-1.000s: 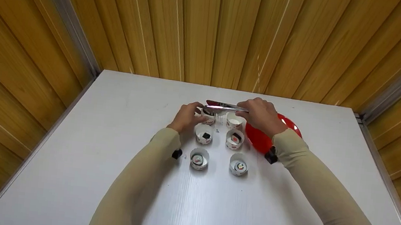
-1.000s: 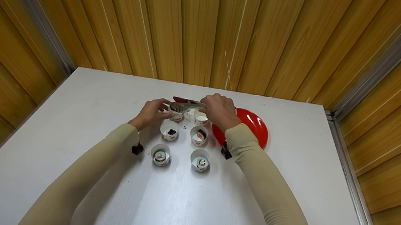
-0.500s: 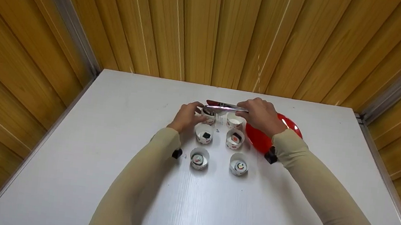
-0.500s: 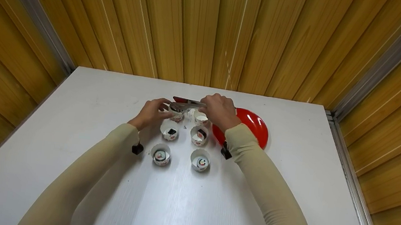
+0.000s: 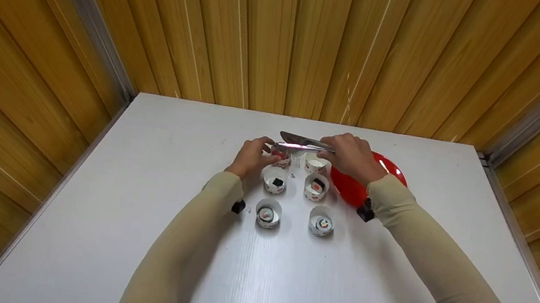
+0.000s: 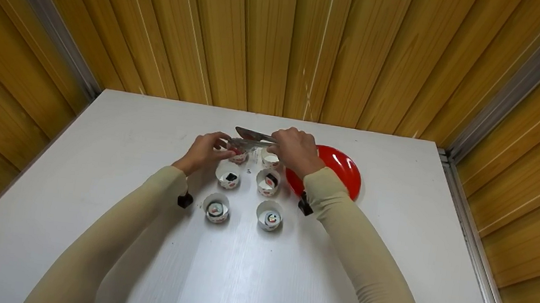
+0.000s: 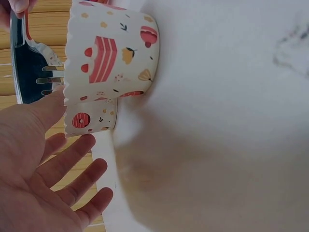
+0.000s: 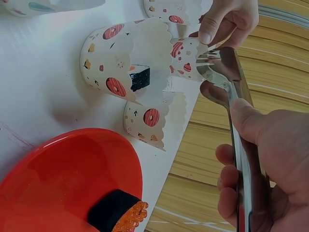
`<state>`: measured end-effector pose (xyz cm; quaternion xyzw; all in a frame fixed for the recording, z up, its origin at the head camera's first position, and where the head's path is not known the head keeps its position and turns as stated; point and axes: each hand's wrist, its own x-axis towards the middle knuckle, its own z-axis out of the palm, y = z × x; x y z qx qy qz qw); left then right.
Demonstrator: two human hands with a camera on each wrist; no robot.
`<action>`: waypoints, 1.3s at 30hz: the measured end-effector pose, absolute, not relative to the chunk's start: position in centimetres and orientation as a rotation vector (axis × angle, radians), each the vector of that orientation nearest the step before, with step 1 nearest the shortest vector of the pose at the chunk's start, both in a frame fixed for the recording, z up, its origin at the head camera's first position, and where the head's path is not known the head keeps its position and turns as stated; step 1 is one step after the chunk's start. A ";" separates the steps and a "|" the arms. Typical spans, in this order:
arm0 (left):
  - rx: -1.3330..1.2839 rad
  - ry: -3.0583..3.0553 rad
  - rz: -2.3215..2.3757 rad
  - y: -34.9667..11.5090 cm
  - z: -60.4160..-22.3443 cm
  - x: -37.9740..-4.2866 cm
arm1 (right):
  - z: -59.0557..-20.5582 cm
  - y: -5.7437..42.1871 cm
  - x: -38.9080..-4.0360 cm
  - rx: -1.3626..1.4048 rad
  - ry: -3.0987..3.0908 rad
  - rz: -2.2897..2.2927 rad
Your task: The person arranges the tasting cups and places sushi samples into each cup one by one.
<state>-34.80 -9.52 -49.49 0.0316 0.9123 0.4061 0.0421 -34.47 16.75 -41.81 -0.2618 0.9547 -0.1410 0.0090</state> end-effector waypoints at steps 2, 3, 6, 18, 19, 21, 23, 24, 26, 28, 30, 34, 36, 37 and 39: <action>0.092 2.791 1.244 -9.5 -49.6 -34.8 | -41.9 16.8 -34.4 -0.821 2.981 -0.446; 0.085 2.787 1.245 -9.5 -49.6 -34.9 | -41.9 16.9 -34.4 -0.821 2.981 -0.445; 0.070 2.780 1.249 -9.5 -49.6 -34.9 | -42.0 17.0 -34.5 -0.805 2.978 -0.447; 0.083 2.793 1.228 -9.6 -49.7 -35.0 | -42.0 17.2 -34.7 -0.784 2.971 -0.438; 0.084 2.791 1.232 -9.6 -49.7 -35.0 | -42.0 17.2 -34.7 -0.784 2.971 -0.440; 0.092 2.791 1.229 -9.5 -49.6 -35.1 | -41.9 17.4 -34.6 -0.779 2.971 -0.447; 0.094 2.791 1.221 -9.5 -49.5 -35.1 | -41.8 17.4 -34.6 -0.770 2.973 -0.452; 0.092 2.790 1.214 -9.4 -49.5 -35.1 | -41.8 17.5 -34.6 -0.767 2.977 -0.451; 0.090 2.792 1.197 -9.4 -49.4 -35.1 | -41.7 17.6 -34.6 -0.767 2.983 -0.444; 0.092 2.797 1.172 -9.4 -49.3 -35.0 | -41.6 17.7 -34.5 -0.765 2.990 -0.434; 0.102 2.808 1.148 -9.3 -49.2 -35.1 | -41.4 17.9 -34.5 -0.766 2.992 -0.432; 0.124 2.833 1.101 -9.4 -48.8 -35.1 | -41.0 18.2 -34.5 -0.752 2.995 -0.441; 0.128 2.838 1.090 -9.5 -48.8 -35.1 | -40.9 18.4 -34.5 -0.748 3.001 -0.432; 0.127 2.836 1.088 -9.5 -48.7 -35.1 | -40.8 18.5 -34.5 -0.747 3.003 -0.428; 0.114 2.826 1.091 -9.6 -48.8 -35.1 | -40.7 18.7 -34.5 -0.750 3.003 -0.425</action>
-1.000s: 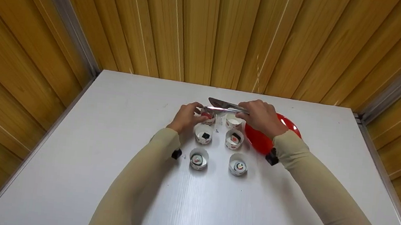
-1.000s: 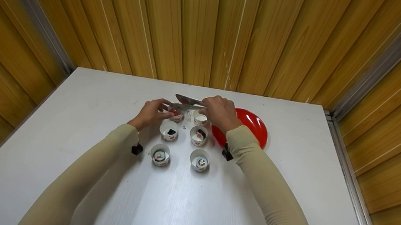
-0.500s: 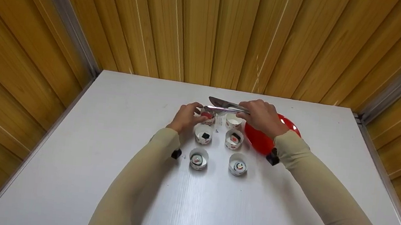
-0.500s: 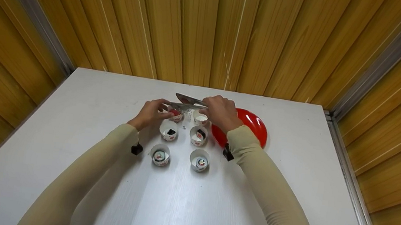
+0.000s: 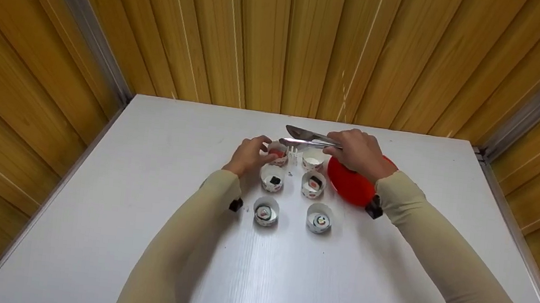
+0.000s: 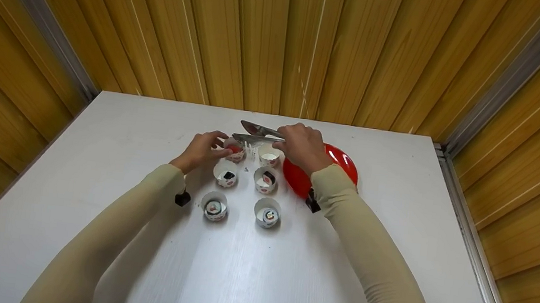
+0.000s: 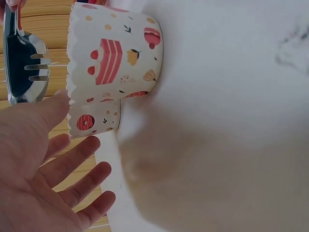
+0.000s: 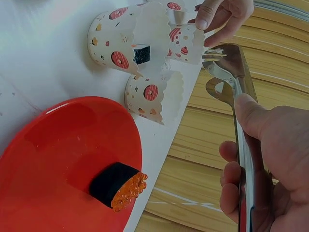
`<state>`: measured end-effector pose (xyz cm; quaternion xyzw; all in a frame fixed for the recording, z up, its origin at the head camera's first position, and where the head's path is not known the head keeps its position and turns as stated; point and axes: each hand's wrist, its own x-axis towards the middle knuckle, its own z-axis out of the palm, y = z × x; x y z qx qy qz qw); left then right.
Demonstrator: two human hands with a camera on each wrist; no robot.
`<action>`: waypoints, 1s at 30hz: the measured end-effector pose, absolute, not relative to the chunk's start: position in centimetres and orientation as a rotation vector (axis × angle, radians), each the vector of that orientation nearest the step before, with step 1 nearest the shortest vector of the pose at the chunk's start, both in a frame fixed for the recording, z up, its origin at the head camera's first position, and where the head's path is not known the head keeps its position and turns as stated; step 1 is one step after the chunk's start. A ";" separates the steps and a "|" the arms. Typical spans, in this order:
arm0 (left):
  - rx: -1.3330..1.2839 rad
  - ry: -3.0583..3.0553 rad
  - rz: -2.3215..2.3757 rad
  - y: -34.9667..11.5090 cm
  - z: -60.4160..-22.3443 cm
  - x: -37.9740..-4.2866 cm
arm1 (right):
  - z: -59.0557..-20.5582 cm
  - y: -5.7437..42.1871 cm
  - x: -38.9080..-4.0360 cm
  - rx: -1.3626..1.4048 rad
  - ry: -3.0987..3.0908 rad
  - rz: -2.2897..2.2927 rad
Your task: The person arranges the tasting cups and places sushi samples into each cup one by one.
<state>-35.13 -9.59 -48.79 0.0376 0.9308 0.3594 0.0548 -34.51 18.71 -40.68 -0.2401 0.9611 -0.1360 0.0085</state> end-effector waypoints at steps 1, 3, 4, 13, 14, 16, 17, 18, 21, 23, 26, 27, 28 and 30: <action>0.109 2.822 1.090 -9.6 -48.8 -35.1 | -40.7 18.8 -34.5 -0.752 3.004 -0.420; 0.094 2.810 1.093 -9.7 -48.9 -35.0 | -40.7 19.0 -34.5 -0.755 3.003 -0.421; 0.095 2.811 1.088 -9.8 -48.9 -35.0 | -40.7 19.1 -34.5 -0.756 3.004 -0.423; 0.088 2.800 1.078 -10.4 -48.7 -35.0 | -40.8 20.0 -34.3 -0.743 3.015 -0.430; 0.088 2.797 1.078 -10.5 -48.7 -35.0 | -40.8 20.1 -34.3 -0.743 3.013 -0.434; 0.092 2.795 1.075 -10.7 -48.7 -35.0 | -40.9 20.4 -34.3 -0.742 3.010 -0.442; 0.097 2.793 1.072 -10.8 -48.7 -35.0 | -40.9 20.5 -34.3 -0.741 3.010 -0.445; 0.110 2.801 1.057 -10.8 -48.6 -35.0 | -41.0 20.7 -34.3 -0.745 3.011 -0.448; 0.131 2.808 1.035 -11.0 -48.6 -34.9 | -41.0 21.0 -34.2 -0.739 3.016 -0.450; 0.139 2.813 1.027 -11.1 -48.5 -34.9 | -41.1 21.3 -34.1 -0.727 3.018 -0.455; 0.144 2.817 1.035 -11.1 -48.4 -34.9 | -41.2 21.6 -34.1 -0.694 3.016 -0.457; 0.153 2.822 1.036 -11.1 -48.4 -34.9 | -41.3 21.7 -34.1 -0.688 3.015 -0.459; 0.159 2.824 1.041 -11.1 -48.4 -34.8 | -41.3 21.8 -34.0 -0.682 3.012 -0.460; 0.175 2.828 1.047 -11.0 -48.3 -34.8 | -41.3 22.0 -34.0 -0.679 3.015 -0.452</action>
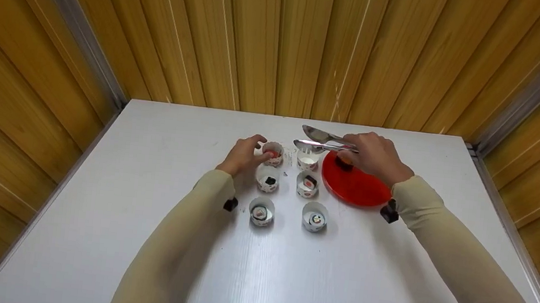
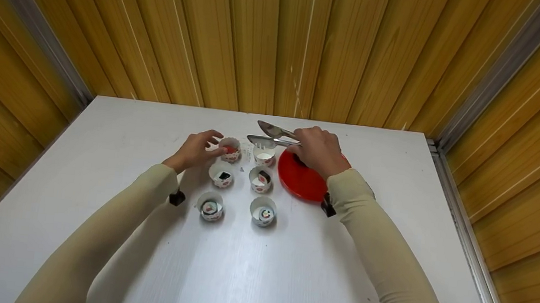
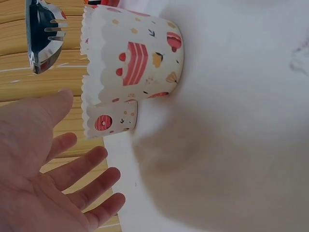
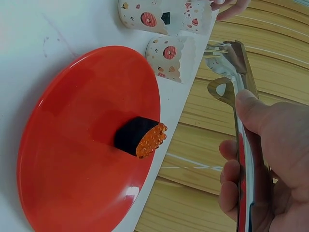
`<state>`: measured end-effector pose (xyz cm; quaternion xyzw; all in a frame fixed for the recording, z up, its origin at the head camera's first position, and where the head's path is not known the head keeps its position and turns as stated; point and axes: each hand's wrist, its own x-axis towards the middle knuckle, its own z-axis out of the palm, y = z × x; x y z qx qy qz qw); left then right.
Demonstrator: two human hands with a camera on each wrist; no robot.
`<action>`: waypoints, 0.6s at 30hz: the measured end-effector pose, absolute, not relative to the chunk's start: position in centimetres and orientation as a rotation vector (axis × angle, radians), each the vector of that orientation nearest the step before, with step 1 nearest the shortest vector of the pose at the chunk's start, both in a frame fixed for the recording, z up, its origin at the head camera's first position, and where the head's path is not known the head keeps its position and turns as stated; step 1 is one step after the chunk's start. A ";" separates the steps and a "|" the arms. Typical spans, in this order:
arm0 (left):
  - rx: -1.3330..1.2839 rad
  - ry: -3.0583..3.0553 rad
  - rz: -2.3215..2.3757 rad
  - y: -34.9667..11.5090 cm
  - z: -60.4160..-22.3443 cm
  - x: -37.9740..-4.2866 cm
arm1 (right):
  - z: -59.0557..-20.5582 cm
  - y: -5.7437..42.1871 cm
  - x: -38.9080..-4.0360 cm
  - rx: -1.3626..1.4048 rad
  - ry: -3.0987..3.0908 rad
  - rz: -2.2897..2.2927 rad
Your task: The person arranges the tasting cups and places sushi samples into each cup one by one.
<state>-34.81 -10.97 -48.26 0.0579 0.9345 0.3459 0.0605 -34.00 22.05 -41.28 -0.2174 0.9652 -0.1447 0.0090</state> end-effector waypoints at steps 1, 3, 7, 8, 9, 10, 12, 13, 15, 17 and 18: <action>0.183 2.831 1.049 -10.9 -48.2 -34.8 | -41.3 22.2 -34.0 -0.681 3.017 -0.448; 0.208 2.843 1.044 -10.8 -48.1 -34.8 | -41.3 22.5 -34.0 -0.683 3.018 -0.449; 0.254 2.864 1.038 -10.5 -47.8 -34.7 | -41.4 23.1 -34.0 -0.674 3.025 -0.455; 0.261 2.866 1.038 -10.4 -47.7 -34.7 | -41.4 23.2 -34.0 -0.672 3.027 -0.456; 0.266 2.868 1.039 -10.3 -47.7 -34.7 | -41.3 23.3 -33.9 -0.672 3.030 -0.453; 0.266 2.867 1.040 -10.3 -47.6 -34.7 | -41.3 23.4 -33.9 -0.671 3.036 -0.446; 0.269 2.866 1.037 -10.1 -47.4 -34.7 | -41.3 23.7 -33.8 -0.669 3.048 -0.426; 0.270 2.863 1.035 -10.0 -47.3 -34.7 | -41.3 23.8 -33.8 -0.667 3.052 -0.419; 0.285 2.862 1.025 -9.8 -47.0 -34.8 | -41.2 24.2 -33.7 -0.659 3.057 -0.405; 0.317 2.862 1.017 -9.7 -46.8 -34.9 | -41.1 24.5 -33.7 -0.649 3.056 -0.394; 0.339 2.866 1.009 -9.6 -46.7 -34.9 | -41.1 24.7 -33.7 -0.648 3.056 -0.393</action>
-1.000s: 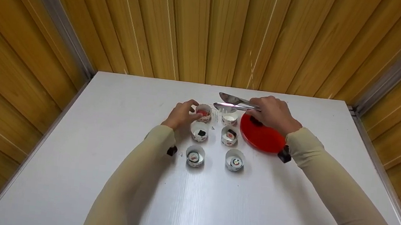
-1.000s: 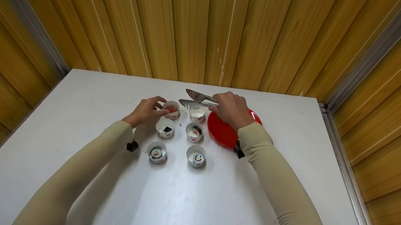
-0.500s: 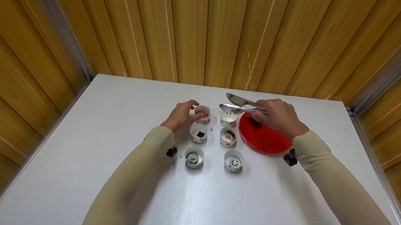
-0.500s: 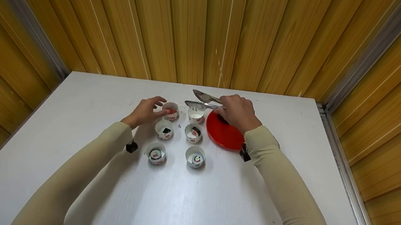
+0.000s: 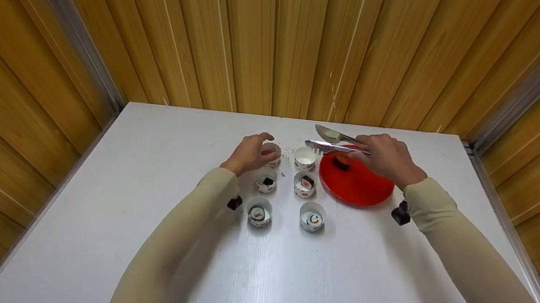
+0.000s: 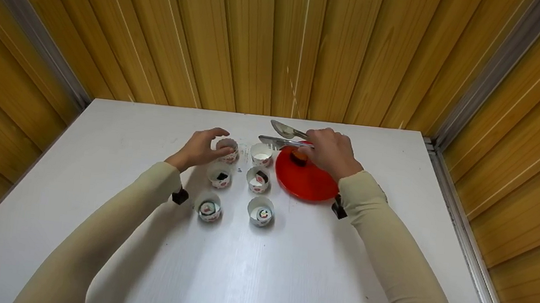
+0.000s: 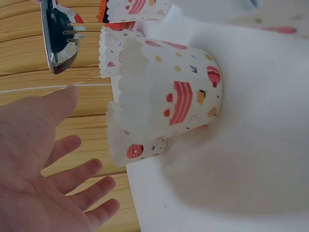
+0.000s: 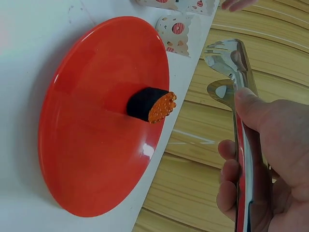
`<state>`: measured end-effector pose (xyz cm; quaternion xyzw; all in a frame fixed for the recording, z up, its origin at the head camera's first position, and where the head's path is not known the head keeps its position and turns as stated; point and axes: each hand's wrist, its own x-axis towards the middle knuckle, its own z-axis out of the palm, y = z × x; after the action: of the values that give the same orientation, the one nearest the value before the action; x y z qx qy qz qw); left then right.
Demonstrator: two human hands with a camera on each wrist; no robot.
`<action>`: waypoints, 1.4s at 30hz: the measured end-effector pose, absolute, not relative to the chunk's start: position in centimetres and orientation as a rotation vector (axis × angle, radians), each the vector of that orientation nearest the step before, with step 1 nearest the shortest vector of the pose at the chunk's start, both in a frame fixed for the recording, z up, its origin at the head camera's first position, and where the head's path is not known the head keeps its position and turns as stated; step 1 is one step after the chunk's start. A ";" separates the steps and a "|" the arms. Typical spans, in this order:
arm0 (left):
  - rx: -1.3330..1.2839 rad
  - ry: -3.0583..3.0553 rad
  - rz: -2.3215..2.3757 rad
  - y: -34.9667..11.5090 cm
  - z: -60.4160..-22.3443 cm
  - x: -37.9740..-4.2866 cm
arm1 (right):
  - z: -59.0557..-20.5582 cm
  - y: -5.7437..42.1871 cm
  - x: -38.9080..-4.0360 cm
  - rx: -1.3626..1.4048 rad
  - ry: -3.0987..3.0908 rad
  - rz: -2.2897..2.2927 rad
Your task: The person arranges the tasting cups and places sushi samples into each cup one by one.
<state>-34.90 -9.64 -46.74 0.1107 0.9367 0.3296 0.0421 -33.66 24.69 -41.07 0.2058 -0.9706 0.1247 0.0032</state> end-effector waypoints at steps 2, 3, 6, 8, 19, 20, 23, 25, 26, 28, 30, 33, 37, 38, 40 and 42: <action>0.381 2.871 0.994 -9.5 -46.6 -34.9 | -41.1 25.1 -33.6 0.642 -3.044 0.391; 0.400 2.870 0.993 -9.4 -46.5 -34.9 | -41.1 25.3 -33.6 0.643 -3.045 0.392; 0.432 2.853 0.980 -8.9 -46.2 -34.8 | -41.1 25.8 -33.4 0.630 -3.044 0.400; 0.428 2.829 0.973 -8.6 -46.0 -34.8 | -41.2 26.1 -33.4 0.620 -3.050 0.400; 0.365 2.857 0.762 -6.4 -45.8 -35.1 | -41.8 27.5 -33.3 0.590 -3.080 0.394; 0.359 2.853 0.759 -6.2 -45.9 -35.1 | -41.9 27.6 -33.2 0.593 -3.080 0.397; 0.352 2.850 0.757 -5.9 -46.2 -35.2 | -42.0 27.8 -33.0 0.611 -3.076 0.404; 0.361 2.857 0.758 -5.8 -46.3 -35.2 | -42.1 28.0 -32.9 0.615 -3.077 0.416; 0.370 2.865 0.750 -5.7 -46.4 -35.3 | -42.1 28.0 -32.9 0.616 -3.079 0.423; 0.393 2.883 0.739 -5.6 -46.5 -35.3 | -42.2 28.2 -32.8 0.611 -3.083 0.430; 0.427 2.907 0.716 -5.4 -46.6 -35.4 | -42.3 28.4 -32.8 0.611 -3.084 0.434; 0.464 2.937 0.671 -5.2 -46.7 -35.5 | -42.5 28.6 -32.7 0.621 -3.069 0.407; 0.473 2.953 0.626 -4.9 -46.8 -35.6 | -42.5 28.9 -32.5 0.609 -3.069 0.394; 0.471 2.954 0.619 -4.9 -46.8 -35.6 | -42.5 29.0 -32.5 0.595 -3.078 0.394; 0.466 2.956 0.601 -4.8 -46.8 -35.6 | -42.4 29.1 -32.4 0.577 -3.092 0.400; 0.459 2.956 0.590 -4.6 -46.9 -35.6 | -42.4 29.2 -32.3 0.559 -3.106 0.404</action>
<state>-35.64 -4.61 -46.86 0.1503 0.9685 0.1931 0.0462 -32.33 29.22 -42.41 0.1757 -0.9760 0.1271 -0.0202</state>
